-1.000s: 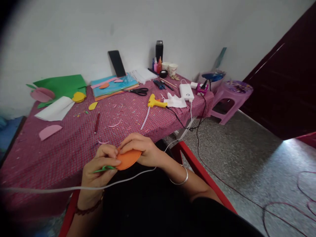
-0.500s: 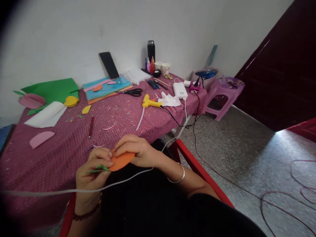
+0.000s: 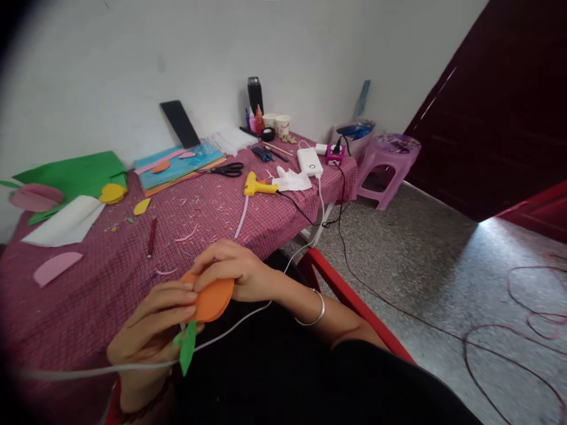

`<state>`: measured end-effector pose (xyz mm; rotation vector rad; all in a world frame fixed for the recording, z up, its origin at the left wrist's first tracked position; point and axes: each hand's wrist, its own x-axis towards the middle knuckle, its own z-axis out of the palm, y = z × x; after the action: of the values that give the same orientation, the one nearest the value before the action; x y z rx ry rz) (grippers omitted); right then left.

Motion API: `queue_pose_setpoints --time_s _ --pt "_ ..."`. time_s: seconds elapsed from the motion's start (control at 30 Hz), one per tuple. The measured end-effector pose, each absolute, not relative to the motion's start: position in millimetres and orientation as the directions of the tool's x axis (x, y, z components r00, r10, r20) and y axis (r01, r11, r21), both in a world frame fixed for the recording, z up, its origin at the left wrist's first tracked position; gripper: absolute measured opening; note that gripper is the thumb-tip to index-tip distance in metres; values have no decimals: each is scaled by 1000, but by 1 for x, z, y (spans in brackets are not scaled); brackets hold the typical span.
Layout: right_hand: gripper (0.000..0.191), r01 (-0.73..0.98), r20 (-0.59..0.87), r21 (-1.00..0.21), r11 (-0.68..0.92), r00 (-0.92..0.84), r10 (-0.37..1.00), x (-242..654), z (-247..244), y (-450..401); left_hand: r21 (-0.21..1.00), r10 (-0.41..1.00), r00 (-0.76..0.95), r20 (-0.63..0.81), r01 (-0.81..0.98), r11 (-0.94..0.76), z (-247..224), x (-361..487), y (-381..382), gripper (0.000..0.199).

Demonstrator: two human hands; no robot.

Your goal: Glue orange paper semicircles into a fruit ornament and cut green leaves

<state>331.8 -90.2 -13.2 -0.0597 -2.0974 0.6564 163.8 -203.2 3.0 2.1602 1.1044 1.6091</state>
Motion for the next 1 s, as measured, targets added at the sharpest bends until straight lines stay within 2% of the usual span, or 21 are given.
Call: queue_pose_setpoints --time_s 0.2,0.37,0.57,0.73,0.83,1.0 --pt "5 -252 792 -478 841 -538 289 333 -9 -91 557 663 139 736 434 -708 2 163 -200 34" --pt "11 -352 836 -479 804 -463 295 332 -4 -94 626 692 48 720 386 -678 -1 165 -200 23" --pt "9 -314 819 -474 823 -500 281 332 -2 -96 672 705 1 709 303 -676 -3 162 -198 22" --pt "8 -312 822 -455 834 -506 259 331 -1 -96 671 693 30 720 225 -707 -5 159 -194 24" --pt "8 -342 809 -511 789 -501 307 330 -1 -97 702 706 -7 708 117 -703 -10 159 -191 18" --pt "22 -342 772 -593 729 -496 396 330 0 -99 737 741 14 671 -119 -665 -25 152 -186 12"
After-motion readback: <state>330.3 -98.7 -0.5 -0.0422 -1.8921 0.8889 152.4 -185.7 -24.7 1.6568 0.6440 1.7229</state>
